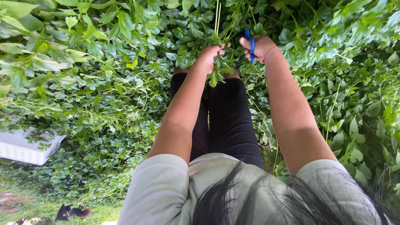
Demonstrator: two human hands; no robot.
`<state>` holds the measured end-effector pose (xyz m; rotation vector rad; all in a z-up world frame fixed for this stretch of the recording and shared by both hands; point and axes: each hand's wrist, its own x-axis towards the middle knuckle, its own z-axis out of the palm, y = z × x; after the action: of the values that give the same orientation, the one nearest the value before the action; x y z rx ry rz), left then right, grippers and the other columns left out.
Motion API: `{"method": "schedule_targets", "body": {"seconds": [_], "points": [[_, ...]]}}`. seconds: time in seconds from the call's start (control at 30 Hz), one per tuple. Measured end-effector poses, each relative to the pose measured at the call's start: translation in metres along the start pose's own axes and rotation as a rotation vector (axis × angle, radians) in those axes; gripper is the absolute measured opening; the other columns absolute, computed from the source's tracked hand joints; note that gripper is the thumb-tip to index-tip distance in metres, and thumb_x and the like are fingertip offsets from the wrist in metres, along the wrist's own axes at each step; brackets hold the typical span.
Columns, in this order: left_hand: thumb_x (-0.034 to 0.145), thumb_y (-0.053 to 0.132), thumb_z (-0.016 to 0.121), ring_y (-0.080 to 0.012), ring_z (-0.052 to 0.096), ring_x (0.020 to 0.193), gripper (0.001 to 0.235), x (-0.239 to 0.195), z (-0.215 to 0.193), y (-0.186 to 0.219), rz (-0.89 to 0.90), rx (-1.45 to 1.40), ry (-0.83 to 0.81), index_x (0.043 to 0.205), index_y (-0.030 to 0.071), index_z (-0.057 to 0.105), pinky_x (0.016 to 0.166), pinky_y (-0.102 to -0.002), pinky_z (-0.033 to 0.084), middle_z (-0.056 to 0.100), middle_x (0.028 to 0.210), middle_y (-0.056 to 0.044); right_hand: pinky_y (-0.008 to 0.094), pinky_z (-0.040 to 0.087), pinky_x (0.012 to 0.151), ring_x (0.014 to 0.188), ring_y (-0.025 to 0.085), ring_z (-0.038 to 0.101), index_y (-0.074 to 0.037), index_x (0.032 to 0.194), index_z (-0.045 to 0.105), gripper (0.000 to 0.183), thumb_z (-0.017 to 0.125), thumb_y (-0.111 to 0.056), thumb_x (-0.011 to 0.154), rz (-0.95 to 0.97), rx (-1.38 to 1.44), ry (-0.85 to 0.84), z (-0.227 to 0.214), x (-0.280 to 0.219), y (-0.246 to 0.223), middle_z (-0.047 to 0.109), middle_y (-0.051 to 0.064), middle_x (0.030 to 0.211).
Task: The person harvests stems of green leafy plants using a pair of scissors, gathering them into a bunch in one hand.
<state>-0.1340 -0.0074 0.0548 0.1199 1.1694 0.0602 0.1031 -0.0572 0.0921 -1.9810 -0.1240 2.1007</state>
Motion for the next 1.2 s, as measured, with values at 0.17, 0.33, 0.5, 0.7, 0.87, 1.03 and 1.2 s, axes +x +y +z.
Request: {"method": "schedule_targets", "body": {"seconds": [0.17, 0.33, 0.5, 0.7, 0.87, 1.03, 1.2], "points": [[0.099, 0.023, 0.060, -0.0088, 0.045, 0.062, 0.025, -0.004, -0.002, 0.003, -0.075, 0.075, 0.067, 0.109, 0.007, 0.077, 0.064, -0.029, 0.043, 0.053, 0.063, 0.007, 0.029, 0.048, 0.051, 0.062, 0.015, 0.063, -0.003, 0.094, 0.063, 0.055, 0.084, -0.053, 0.083, -0.043, 0.018, 0.023, 0.005, -0.007, 0.012, 0.065, 0.003, 0.075], [0.100, 0.017, 0.063, -0.0083, 0.045, 0.066, 0.021, -0.002, -0.006, -0.001, 0.041, -0.007, 0.026, 0.112, 0.003, 0.075, 0.071, -0.028, 0.042, 0.070, 0.079, 0.008, 0.032, 0.058, 0.066, 0.073, 0.017, 0.067, -0.005, 0.112, 0.064, 0.069, 0.078, -0.063, 0.077, 0.044, 0.104, -0.086, 0.013, -0.035, 0.024, 0.068, 0.005, 0.085], [0.098, 0.022, 0.063, -0.0082, 0.042, 0.061, 0.024, 0.002, -0.016, -0.004, -0.004, 0.053, 0.004, 0.109, 0.007, 0.078, 0.068, -0.027, 0.040, 0.052, 0.064, 0.008, 0.039, 0.058, 0.074, 0.080, 0.020, 0.069, -0.008, 0.121, 0.058, 0.086, 0.075, -0.073, 0.068, 0.080, 0.073, -0.135, 0.018, -0.039, 0.026, 0.069, 0.007, 0.092], [0.098, 0.027, 0.062, -0.0104, 0.045, 0.068, 0.023, -0.014, -0.016, 0.001, -0.062, 0.221, 0.068, 0.105, 0.013, 0.079, 0.074, -0.031, 0.043, 0.051, 0.064, 0.007, 0.036, 0.058, 0.076, 0.081, 0.018, 0.069, -0.008, 0.118, 0.063, 0.083, 0.074, -0.076, 0.070, 0.091, 0.039, -0.145, 0.017, -0.010, 0.008, 0.068, 0.005, 0.092], [0.096, 0.023, 0.063, -0.0138, 0.050, 0.068, 0.017, -0.008, -0.023, -0.005, -0.102, 0.132, 0.154, 0.100, 0.012, 0.076, 0.072, -0.038, 0.045, 0.058, 0.066, 0.006, 0.034, 0.058, 0.075, 0.079, 0.015, 0.067, -0.009, 0.112, 0.064, 0.080, 0.078, -0.074, 0.068, 0.131, 0.004, -0.117, 0.020, 0.003, -0.010, 0.066, 0.001, 0.089], [0.099, 0.025, 0.066, -0.0123, 0.044, 0.066, 0.019, 0.017, -0.039, -0.015, -0.109, 0.148, 0.076, 0.102, 0.011, 0.079, 0.068, -0.031, 0.043, 0.053, 0.068, 0.003, 0.033, 0.056, 0.069, 0.073, 0.013, 0.065, -0.010, 0.102, 0.065, 0.067, 0.076, -0.070, 0.074, 0.165, -0.049, -0.124, 0.021, 0.018, -0.021, 0.065, -0.001, 0.081], [0.095, 0.016, 0.066, -0.0095, 0.045, 0.063, 0.015, 0.011, -0.034, -0.023, -0.014, 0.007, 0.023, 0.101, 0.007, 0.077, 0.062, -0.031, 0.041, 0.062, 0.077, 0.004, 0.032, 0.053, 0.063, 0.067, 0.014, 0.063, -0.010, 0.091, 0.065, 0.055, 0.079, -0.062, 0.082, 0.136, -0.014, -0.146, 0.017, 0.029, -0.017, 0.064, -0.001, 0.075]]}}
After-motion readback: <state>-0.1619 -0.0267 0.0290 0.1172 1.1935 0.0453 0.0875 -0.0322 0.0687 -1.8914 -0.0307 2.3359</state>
